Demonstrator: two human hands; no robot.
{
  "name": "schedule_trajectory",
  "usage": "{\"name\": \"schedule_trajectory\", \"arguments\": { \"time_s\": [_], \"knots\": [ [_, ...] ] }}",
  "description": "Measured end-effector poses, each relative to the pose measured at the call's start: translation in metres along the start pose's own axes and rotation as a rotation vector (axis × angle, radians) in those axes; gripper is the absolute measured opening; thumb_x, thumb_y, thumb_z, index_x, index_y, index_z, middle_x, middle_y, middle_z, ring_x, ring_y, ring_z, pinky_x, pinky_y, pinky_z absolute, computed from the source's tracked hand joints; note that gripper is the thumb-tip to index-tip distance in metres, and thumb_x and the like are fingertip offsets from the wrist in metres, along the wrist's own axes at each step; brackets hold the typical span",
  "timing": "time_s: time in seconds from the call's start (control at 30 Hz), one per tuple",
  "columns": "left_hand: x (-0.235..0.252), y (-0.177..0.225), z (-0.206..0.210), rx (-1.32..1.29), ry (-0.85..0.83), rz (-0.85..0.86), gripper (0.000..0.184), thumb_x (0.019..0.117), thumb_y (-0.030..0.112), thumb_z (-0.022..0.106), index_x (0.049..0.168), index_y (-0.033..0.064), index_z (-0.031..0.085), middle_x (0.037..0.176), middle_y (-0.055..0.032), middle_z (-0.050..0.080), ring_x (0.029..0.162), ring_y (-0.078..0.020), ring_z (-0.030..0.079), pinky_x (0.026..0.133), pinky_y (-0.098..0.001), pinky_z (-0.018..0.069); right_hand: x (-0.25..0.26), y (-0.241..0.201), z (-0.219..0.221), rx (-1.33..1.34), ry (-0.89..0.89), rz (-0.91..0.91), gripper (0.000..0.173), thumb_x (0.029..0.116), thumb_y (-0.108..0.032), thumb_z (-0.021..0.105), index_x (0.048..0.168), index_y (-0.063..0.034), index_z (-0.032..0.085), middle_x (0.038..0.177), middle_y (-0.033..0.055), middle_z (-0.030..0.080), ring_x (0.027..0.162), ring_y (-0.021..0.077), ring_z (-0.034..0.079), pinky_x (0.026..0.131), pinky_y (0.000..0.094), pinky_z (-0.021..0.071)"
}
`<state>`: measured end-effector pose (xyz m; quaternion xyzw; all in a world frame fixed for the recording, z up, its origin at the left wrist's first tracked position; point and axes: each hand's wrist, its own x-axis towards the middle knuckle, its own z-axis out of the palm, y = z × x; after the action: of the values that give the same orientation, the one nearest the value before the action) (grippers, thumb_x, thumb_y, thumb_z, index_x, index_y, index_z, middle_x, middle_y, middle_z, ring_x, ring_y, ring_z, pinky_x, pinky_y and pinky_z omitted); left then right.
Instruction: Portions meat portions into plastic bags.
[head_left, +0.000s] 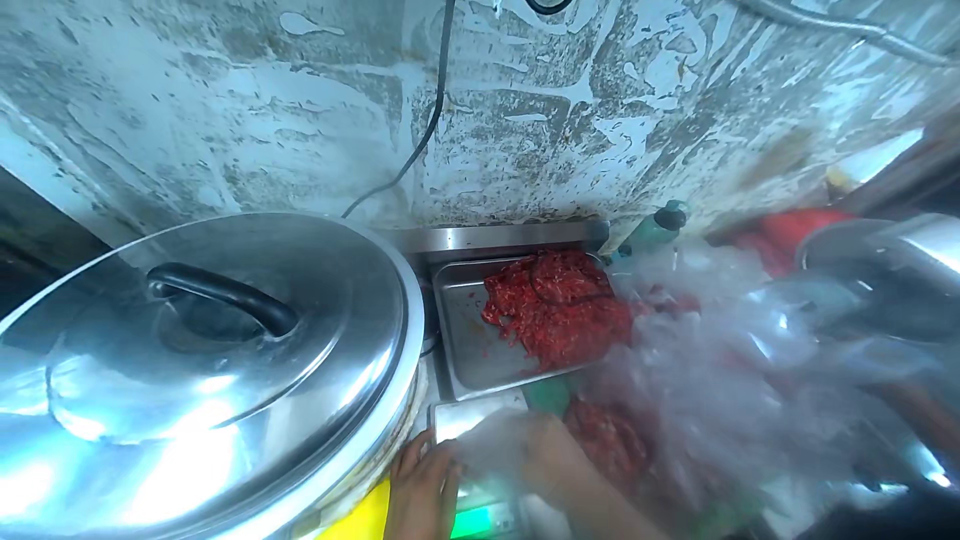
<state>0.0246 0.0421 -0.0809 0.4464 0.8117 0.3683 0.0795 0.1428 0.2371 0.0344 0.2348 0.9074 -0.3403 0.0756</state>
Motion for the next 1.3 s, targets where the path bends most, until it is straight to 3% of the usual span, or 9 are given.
{"name": "schedule_trajectory", "arguments": {
  "time_s": [0.17, 0.4, 0.57, 0.7, 0.8, 0.97, 1.13, 1.23, 1.3],
  "knots": [
    [-0.004, -0.004, 0.000, 0.024, -0.048, -0.049, 0.027, 0.0994, 0.030, 0.057, 0.116, 0.0181, 0.075, 0.118, 0.0046, 0.075, 0.137, -0.0283, 0.052, 0.115, -0.0525, 0.0380, -0.009, -0.002, -0.005, 0.236, 0.189, -0.100, 0.016, 0.0955, -0.017, 0.062, 0.092, -0.0124, 0.077, 0.090, -0.0022, 0.075, 0.080, 0.0061, 0.069, 0.075, 0.0280, 0.0595],
    [-0.006, -0.006, 0.000, 0.019, -0.072, -0.068, 0.031, 0.0992, 0.034, 0.056, 0.121, 0.0194, 0.073, 0.124, 0.0051, 0.072, 0.139, -0.0284, 0.050, 0.115, -0.0544, 0.0369, -0.032, -0.018, -0.056, 0.557, 0.236, -0.032, 0.011, 0.0939, -0.008, 0.067, 0.099, -0.0103, 0.077, 0.086, 0.0004, 0.075, 0.072, 0.0117, 0.071, 0.067, 0.0293, 0.0620],
    [-0.010, -0.011, 0.002, 0.021, -0.071, -0.073, 0.040, 0.0976, 0.036, 0.059, 0.132, 0.0173, 0.069, 0.133, 0.0020, 0.068, 0.141, -0.0277, 0.049, 0.117, -0.0532, 0.0362, -0.044, -0.021, -0.094, 0.548, 0.514, -0.154, 0.015, 0.0966, -0.009, 0.063, 0.104, -0.0082, 0.076, 0.094, 0.0058, 0.076, 0.075, 0.0193, 0.073, 0.066, 0.0359, 0.0643],
    [-0.012, -0.009, -0.003, -0.006, -0.062, -0.103, 0.042, 0.0963, 0.033, 0.061, 0.133, 0.0134, 0.067, 0.135, -0.0025, 0.068, 0.140, -0.0307, 0.049, 0.115, -0.0549, 0.0384, -0.020, 0.002, -0.123, 0.152, 0.828, -0.099, 0.017, 0.0940, -0.018, 0.063, 0.103, -0.0107, 0.075, 0.100, 0.0013, 0.070, 0.082, 0.0121, 0.068, 0.069, 0.0333, 0.0616],
    [-0.015, -0.009, -0.008, -0.030, -0.057, -0.094, 0.043, 0.0962, 0.033, 0.062, 0.133, 0.0123, 0.067, 0.135, -0.0040, 0.067, 0.139, -0.0310, 0.050, 0.115, -0.0547, 0.0390, 0.013, 0.028, -0.144, 0.076, 0.707, 0.248, 0.035, 0.0898, -0.010, 0.072, 0.125, -0.0097, 0.066, 0.105, 0.0088, 0.069, 0.090, 0.0225, 0.068, 0.080, 0.0487, 0.0592],
    [-0.029, -0.010, -0.019, -0.056, -0.008, -0.108, 0.041, 0.0958, 0.030, 0.062, 0.132, 0.0131, 0.068, 0.132, -0.0026, 0.069, 0.137, -0.0278, 0.052, 0.115, -0.0516, 0.0400, 0.023, 0.032, -0.153, 0.217, 0.773, 0.301, 0.016, 0.0961, -0.003, 0.062, 0.109, -0.0088, 0.068, 0.106, 0.0098, 0.072, 0.087, 0.0240, 0.070, 0.076, 0.0510, 0.0596],
    [-0.040, -0.013, -0.028, -0.077, -0.069, -0.142, 0.040, 0.0963, 0.029, 0.062, 0.130, 0.0091, 0.069, 0.130, -0.0070, 0.069, 0.137, -0.0325, 0.052, 0.115, -0.0543, 0.0388, 0.031, 0.036, -0.149, 0.238, 0.919, 0.269, 0.009, 0.0951, -0.003, 0.062, 0.097, -0.0062, 0.071, 0.087, 0.0091, 0.072, 0.072, 0.0214, 0.069, 0.066, 0.0460, 0.0590],
    [-0.045, -0.014, -0.029, -0.077, -0.062, -0.150, 0.039, 0.0961, 0.030, 0.062, 0.128, 0.0089, 0.070, 0.130, -0.0070, 0.070, 0.136, -0.0319, 0.053, 0.115, -0.0544, 0.0392, 0.038, 0.045, -0.154, 0.143, 0.626, 0.242, 0.021, 0.1019, -0.009, 0.057, 0.114, -0.0111, 0.073, 0.116, 0.0078, 0.071, 0.103, 0.0228, 0.069, 0.091, 0.0511, 0.0566],
    [-0.045, -0.014, -0.031, -0.079, -0.057, -0.144, 0.039, 0.0966, 0.030, 0.062, 0.128, 0.0084, 0.069, 0.130, -0.0076, 0.069, 0.136, -0.0323, 0.053, 0.115, -0.0542, 0.0398, 0.043, 0.048, -0.157, 0.115, 0.451, 0.305, 0.023, 0.1036, -0.014, 0.056, 0.118, -0.0127, 0.073, 0.112, 0.0101, 0.073, 0.101, 0.0258, 0.069, 0.088, 0.0552, 0.0553]
  ]
}}
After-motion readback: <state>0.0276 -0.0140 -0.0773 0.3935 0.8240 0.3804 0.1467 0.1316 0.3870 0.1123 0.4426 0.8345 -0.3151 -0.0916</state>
